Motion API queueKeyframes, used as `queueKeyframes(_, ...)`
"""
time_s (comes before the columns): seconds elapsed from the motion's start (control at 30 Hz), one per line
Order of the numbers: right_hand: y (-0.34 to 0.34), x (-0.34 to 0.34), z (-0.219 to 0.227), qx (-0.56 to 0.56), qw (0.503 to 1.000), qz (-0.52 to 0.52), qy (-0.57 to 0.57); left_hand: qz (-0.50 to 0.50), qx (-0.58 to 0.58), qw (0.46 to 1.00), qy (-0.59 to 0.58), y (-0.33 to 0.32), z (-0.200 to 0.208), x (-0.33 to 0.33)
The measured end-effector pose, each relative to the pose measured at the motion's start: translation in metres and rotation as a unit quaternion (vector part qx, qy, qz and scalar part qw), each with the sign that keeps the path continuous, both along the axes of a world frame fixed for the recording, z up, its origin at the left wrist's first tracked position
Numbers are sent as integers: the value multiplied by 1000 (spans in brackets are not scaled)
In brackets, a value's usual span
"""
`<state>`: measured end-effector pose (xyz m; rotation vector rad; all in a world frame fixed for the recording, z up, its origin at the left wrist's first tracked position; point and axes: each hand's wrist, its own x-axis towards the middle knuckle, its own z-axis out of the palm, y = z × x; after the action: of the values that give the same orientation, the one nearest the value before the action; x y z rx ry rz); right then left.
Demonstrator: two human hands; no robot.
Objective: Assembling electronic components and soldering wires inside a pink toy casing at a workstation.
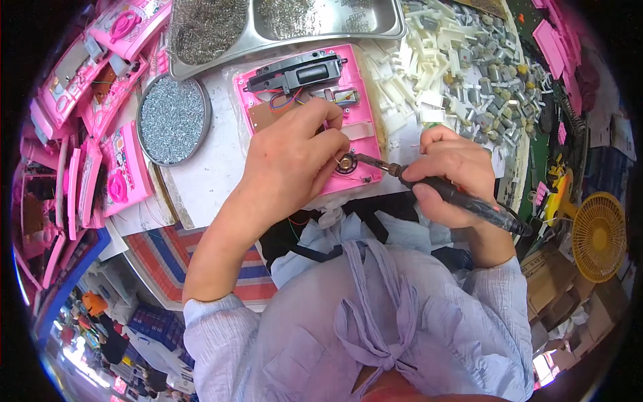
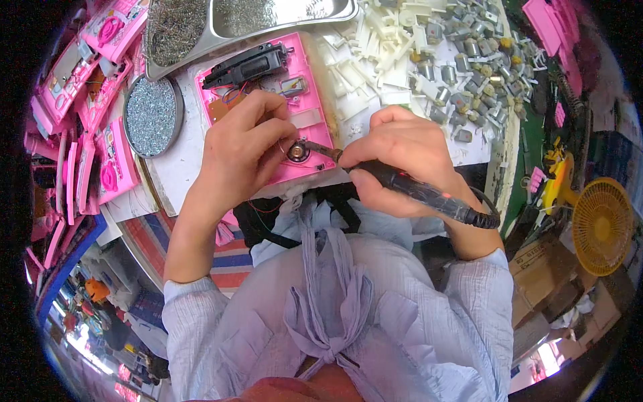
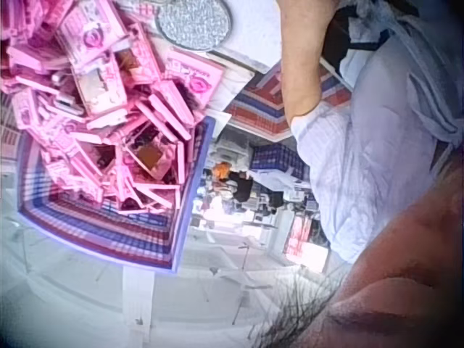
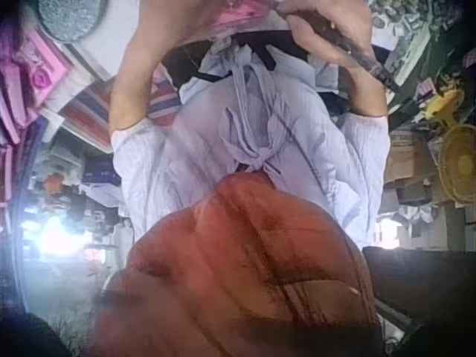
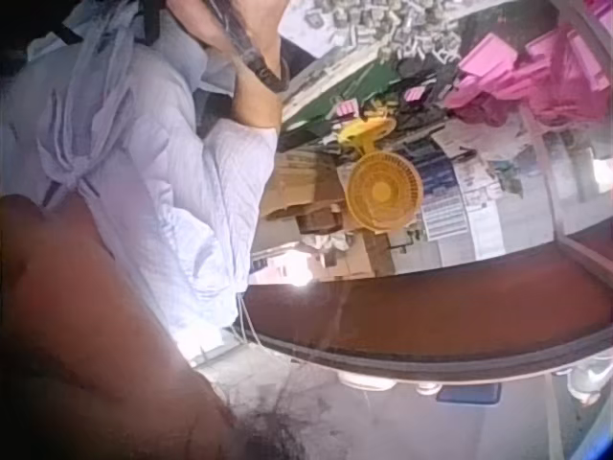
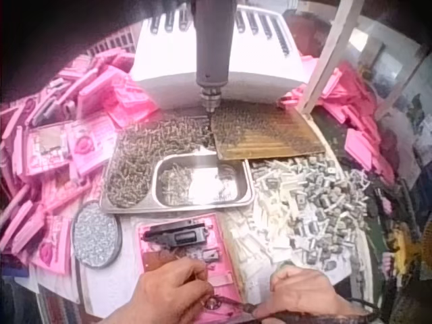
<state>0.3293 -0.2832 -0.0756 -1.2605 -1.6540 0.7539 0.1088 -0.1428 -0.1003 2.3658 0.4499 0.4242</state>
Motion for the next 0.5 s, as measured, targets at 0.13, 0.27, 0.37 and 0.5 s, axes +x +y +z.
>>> queueKeyframes(0.13, 0, -2, 0, 8, 1000, -16, 13, -1, 10, 1000, -1, -1, 1, 1)
queueKeyframes(0.27, -4, 4, 6, 10, 1000, -14, 16, -6, 20, 1000, 1, 0, 2, 1)
queueKeyframes(0.37, -7, 6, 3, 24, 999, -27, 28, -14, 25, 1000, 6, 1, 3, 1)
queueKeyframes(0.5, -10, 7, 5, 22, 999, -30, 28, -24, 41, 999, 3, 2, 2, 1)
